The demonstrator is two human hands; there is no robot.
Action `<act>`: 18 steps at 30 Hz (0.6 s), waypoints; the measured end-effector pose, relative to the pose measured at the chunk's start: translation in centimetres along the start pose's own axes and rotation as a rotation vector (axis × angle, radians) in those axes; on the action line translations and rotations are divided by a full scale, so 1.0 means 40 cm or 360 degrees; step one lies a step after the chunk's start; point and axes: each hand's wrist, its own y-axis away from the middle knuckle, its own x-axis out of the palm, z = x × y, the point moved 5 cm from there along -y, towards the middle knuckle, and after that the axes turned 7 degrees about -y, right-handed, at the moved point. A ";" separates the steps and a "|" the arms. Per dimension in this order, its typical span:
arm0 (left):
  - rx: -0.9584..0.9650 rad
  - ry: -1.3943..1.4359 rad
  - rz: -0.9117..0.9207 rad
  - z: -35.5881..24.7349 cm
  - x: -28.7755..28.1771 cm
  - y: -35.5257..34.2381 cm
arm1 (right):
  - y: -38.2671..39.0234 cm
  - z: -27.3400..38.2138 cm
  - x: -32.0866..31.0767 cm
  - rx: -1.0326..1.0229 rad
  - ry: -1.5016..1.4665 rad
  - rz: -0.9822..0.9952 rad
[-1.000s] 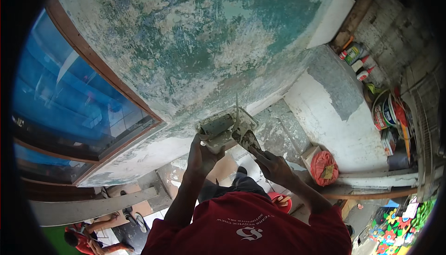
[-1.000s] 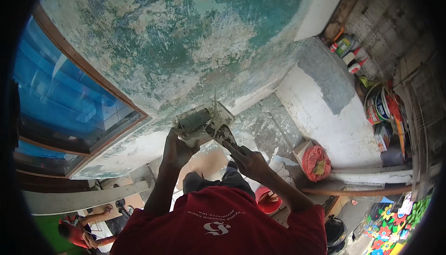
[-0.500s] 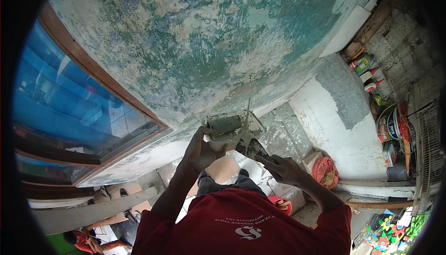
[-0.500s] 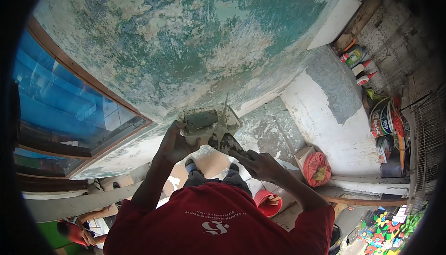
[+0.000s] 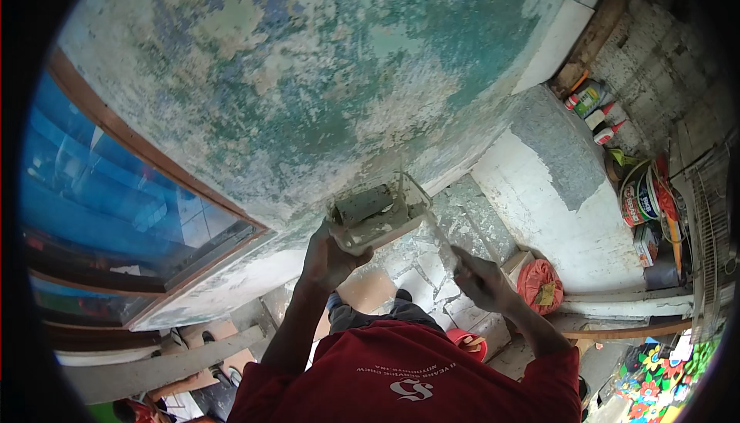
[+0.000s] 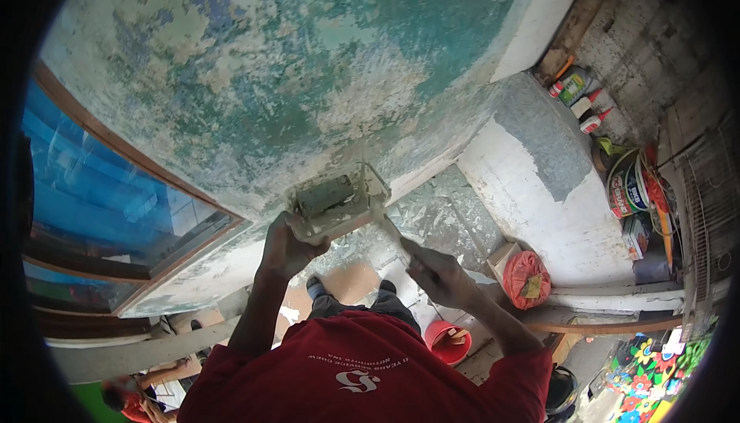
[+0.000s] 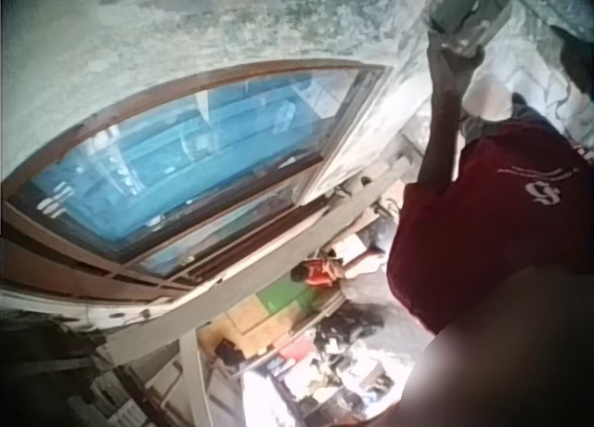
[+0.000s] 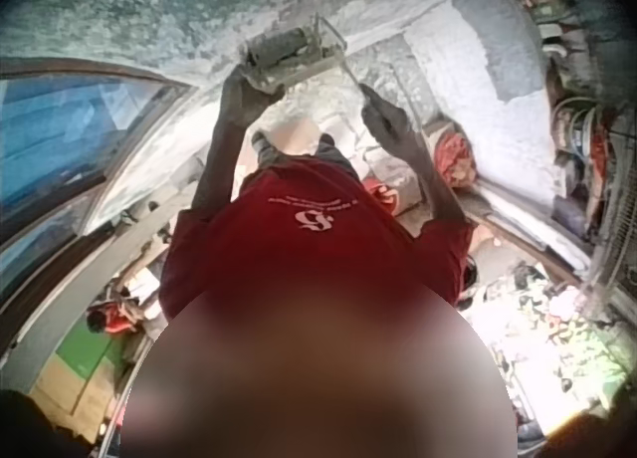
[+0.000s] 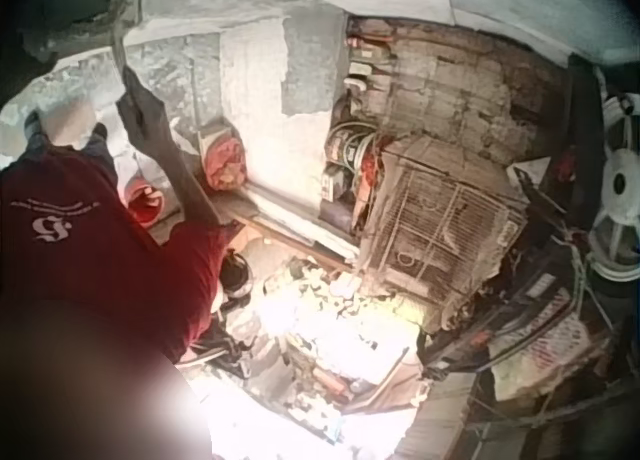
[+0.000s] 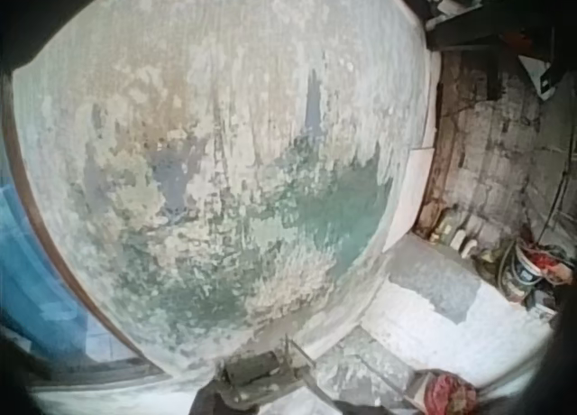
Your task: The person patches a damaged section of a wall by applying filler compound with a putty knife.
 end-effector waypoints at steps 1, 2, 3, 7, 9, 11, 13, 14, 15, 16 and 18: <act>-0.0011 -0.0011 0.0019 0.015 0.008 -0.001 | 0.001 -0.019 -0.002 0.0274 -0.0563 -0.0104; 0.0056 -0.0036 0.0038 0.026 0.017 -0.001 | -0.007 -0.028 0.005 0.0215 -0.0932 -0.0302; 0.0136 -0.0056 0.0046 0.034 0.020 0.006 | -0.014 -0.023 0.007 0.0208 -0.0930 -0.0307; 0.0199 -0.0136 0.0021 0.088 0.047 0.007 | -0.040 -0.048 0.024 0.0511 -0.1712 -0.0454; 0.0199 -0.0151 0.0037 0.099 0.045 0.002 | -0.028 -0.089 0.039 0.0474 -0.1463 -0.0647; 0.0177 -0.0041 0.0054 0.099 0.054 0.006 | -0.026 -0.115 0.055 0.0443 -0.1416 -0.0685; 0.0134 -0.0015 -0.0004 0.086 0.071 0.014 | -0.030 -0.133 0.068 0.0434 -0.1400 -0.0718; 0.0092 0.0010 -0.0059 0.083 0.073 0.015 | -0.035 -0.131 0.077 0.0412 -0.1389 -0.0729; 0.0092 0.0012 -0.0062 0.083 0.070 0.012 | -0.031 -0.148 0.096 0.0415 -0.1390 -0.0727; 0.0065 0.0066 -0.0078 0.082 0.063 0.008 | -0.023 -0.172 0.123 0.0393 -0.1296 -0.0689; 0.0042 0.0121 -0.0102 0.076 0.056 0.005 | -0.015 -0.171 0.148 0.0430 -0.1345 -0.0509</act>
